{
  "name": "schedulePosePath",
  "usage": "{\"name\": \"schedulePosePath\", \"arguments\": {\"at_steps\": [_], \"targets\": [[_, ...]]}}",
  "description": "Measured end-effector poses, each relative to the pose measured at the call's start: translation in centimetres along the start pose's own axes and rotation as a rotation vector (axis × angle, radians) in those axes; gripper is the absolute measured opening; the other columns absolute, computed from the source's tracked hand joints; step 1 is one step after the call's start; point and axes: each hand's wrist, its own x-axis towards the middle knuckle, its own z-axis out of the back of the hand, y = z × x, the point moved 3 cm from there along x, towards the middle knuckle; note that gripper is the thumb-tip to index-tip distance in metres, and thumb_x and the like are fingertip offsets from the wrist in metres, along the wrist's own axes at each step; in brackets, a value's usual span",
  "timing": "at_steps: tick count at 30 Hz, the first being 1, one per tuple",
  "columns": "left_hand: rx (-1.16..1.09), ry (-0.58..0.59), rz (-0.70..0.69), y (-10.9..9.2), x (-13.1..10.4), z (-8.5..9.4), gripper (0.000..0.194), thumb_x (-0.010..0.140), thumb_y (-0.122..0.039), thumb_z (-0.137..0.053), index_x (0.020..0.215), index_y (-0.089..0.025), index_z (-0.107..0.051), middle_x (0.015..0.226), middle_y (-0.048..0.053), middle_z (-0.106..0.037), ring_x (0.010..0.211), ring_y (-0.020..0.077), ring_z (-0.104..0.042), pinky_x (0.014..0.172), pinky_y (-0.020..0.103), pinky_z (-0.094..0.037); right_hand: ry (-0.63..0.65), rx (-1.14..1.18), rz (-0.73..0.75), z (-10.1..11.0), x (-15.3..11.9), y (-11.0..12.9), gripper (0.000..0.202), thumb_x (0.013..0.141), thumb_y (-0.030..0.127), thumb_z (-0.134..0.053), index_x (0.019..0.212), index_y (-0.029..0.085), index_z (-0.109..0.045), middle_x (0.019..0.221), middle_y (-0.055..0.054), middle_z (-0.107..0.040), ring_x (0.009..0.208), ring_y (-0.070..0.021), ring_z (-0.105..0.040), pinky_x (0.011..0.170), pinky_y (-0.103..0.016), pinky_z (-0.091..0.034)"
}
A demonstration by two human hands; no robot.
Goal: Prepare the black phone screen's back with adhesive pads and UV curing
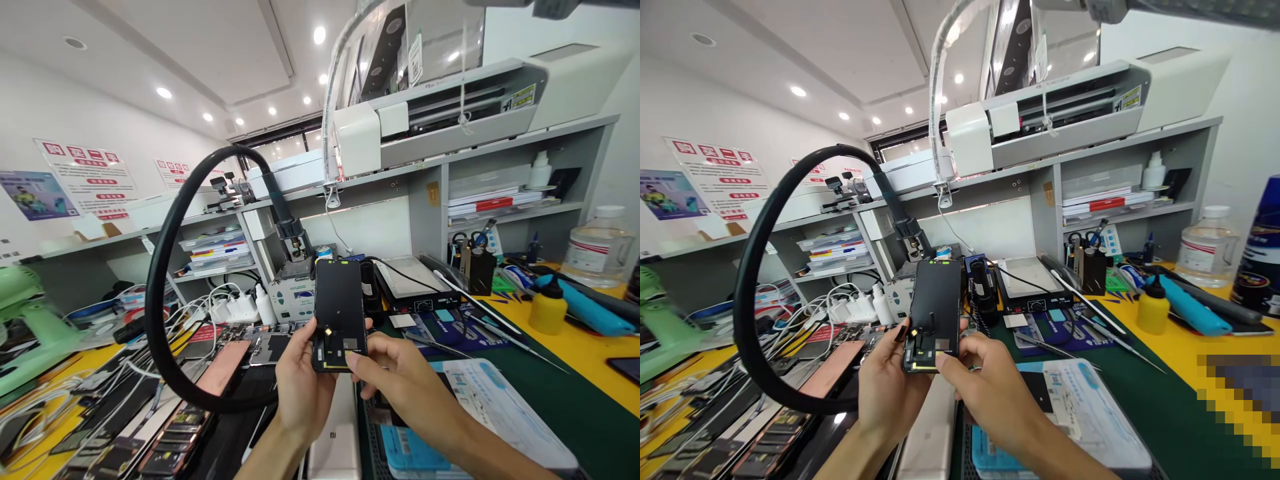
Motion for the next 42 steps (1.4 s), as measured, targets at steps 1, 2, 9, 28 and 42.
{"name": "schedulePosePath", "arguments": {"at_steps": [1,2,9,28,42], "targets": [[0.008,0.002,-0.002,0.1,0.0,0.0,0.038,0.093,-0.036,-0.047,0.108,-0.014,-0.075,0.092,0.010,-0.078,0.094,0.0285,-0.070,0.084,0.041,-0.054,0.002,0.010,-0.010,0.0,0.0,0.0,0.030,0.088,0.044,-0.062,0.077,0.016,-0.063,0.070,0.001,-0.059,0.063,-0.0148,-0.059,0.063,-0.027,-0.044],[0.016,0.003,-0.004,0.1,-0.1,0.0,0.038,0.093,-0.036,-0.047,0.108,-0.014,-0.075,0.092,0.010,-0.078,0.094,0.0284,-0.070,0.084,0.040,-0.054,0.004,0.020,-0.024,0.0,0.0,0.0,0.030,0.088,0.045,-0.062,0.079,0.016,-0.063,0.072,0.000,-0.061,0.064,-0.0149,-0.060,0.064,-0.027,-0.045],[0.066,-0.029,-0.042,0.3,-0.4,0.1,0.029,0.089,-0.033,-0.057,0.097,-0.015,-0.078,0.086,0.007,-0.078,0.091,0.0275,-0.070,0.081,0.036,-0.054,-0.001,0.077,-0.116,0.0,0.2,-0.3,0.039,0.087,0.053,-0.061,0.083,0.014,-0.064,0.077,-0.003,-0.066,0.060,-0.0136,-0.059,0.059,-0.025,-0.044],[0.154,-0.020,0.009,0.0,0.3,0.3,0.027,0.092,-0.036,-0.054,0.085,-0.019,-0.074,0.086,0.004,-0.074,0.086,0.0211,-0.066,0.075,0.030,-0.051,0.031,0.108,-0.105,0.5,0.3,0.3,0.032,0.090,0.046,-0.062,0.091,0.016,-0.071,0.074,-0.003,-0.066,0.057,-0.0125,-0.059,0.055,-0.024,-0.047],[0.472,0.127,-0.093,-1.3,0.5,-0.2,0.023,0.083,-0.020,-0.064,0.105,-0.014,-0.069,0.090,0.007,-0.069,0.066,0.0152,-0.060,0.056,0.028,-0.051,0.065,0.194,0.048,2.0,1.2,0.3,0.033,0.092,0.044,-0.062,0.111,0.017,-0.069,0.096,-0.006,-0.067,0.075,-0.0170,-0.061,0.060,-0.028,-0.052]]}}
